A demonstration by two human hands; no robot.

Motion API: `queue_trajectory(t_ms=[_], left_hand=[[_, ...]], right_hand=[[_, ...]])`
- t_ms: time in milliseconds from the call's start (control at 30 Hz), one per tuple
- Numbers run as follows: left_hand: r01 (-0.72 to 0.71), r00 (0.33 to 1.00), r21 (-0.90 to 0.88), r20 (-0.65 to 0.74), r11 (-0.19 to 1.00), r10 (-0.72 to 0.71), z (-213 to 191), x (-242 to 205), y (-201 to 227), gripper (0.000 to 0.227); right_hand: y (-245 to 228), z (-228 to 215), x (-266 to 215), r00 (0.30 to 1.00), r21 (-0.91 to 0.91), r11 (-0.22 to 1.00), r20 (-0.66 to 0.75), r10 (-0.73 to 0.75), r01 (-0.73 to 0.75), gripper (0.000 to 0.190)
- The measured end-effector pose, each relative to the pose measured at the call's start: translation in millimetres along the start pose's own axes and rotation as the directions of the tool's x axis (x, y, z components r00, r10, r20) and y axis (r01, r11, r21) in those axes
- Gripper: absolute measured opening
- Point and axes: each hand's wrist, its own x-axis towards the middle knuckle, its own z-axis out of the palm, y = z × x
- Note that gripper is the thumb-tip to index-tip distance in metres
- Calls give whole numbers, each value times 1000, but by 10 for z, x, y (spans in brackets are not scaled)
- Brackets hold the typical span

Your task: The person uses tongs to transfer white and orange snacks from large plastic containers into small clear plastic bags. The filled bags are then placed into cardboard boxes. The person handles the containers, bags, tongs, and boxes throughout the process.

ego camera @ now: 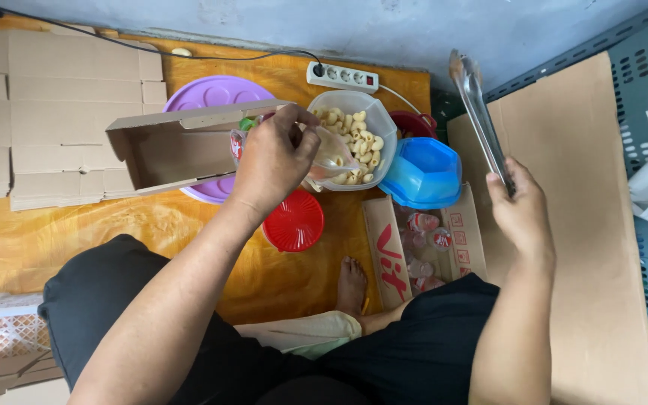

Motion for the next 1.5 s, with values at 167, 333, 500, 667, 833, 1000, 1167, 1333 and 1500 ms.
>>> queue_trajectory(t_ms=[167, 333, 500, 667, 833, 1000, 1167, 1333, 1500], left_hand=[[-1, 997, -27, 75, 1000, 3, -93, -135, 32, 16], [-16, 997, -36, 75, 999, 19, -197, -179, 27, 18], [-16, 1000, -36, 25, 999, 17, -348, -212, 43, 19], [4, 1000, 4, 2, 1000, -4, -456, -260, 57, 19], [9, 1000, 58, -18, 998, -8, -553, -248, -16, 17], [-15, 999, 4, -52, 1000, 15, -649, -267, 40, 19], [-34, 998, -13, -61, 999, 33, -691, -282, 53, 18], [-42, 996, -32, -81, 999, 40, -751, -297, 54, 18], [-43, 994, -48, -103, 998, 37, -816, -323, 59, 17]], right_hand=[[1330, 860, 1166, 961, 145, 985, -247, 127, -93, 43], [1450, 1152, 1231, 913, -39, 932, -218, 345, -361, 75], [1491, 1319, 1362, 884, -211, 859, -159, 440, -466, 86], [953, 1449, 1138, 843, -232, 810, -119, 525, -538, 93], [720, 1496, 1022, 836, -349, 766, -119, 535, -540, 108], [662, 1410, 974, 815, -222, 785, -148, 560, -579, 86], [1179, 1457, 1391, 759, 0, 772, -178, 626, -636, 66], [1127, 1181, 1248, 739, 7, 766, -253, 624, -643, 67], [1023, 1054, 1201, 751, 358, 779, -248, 612, -516, 77]])
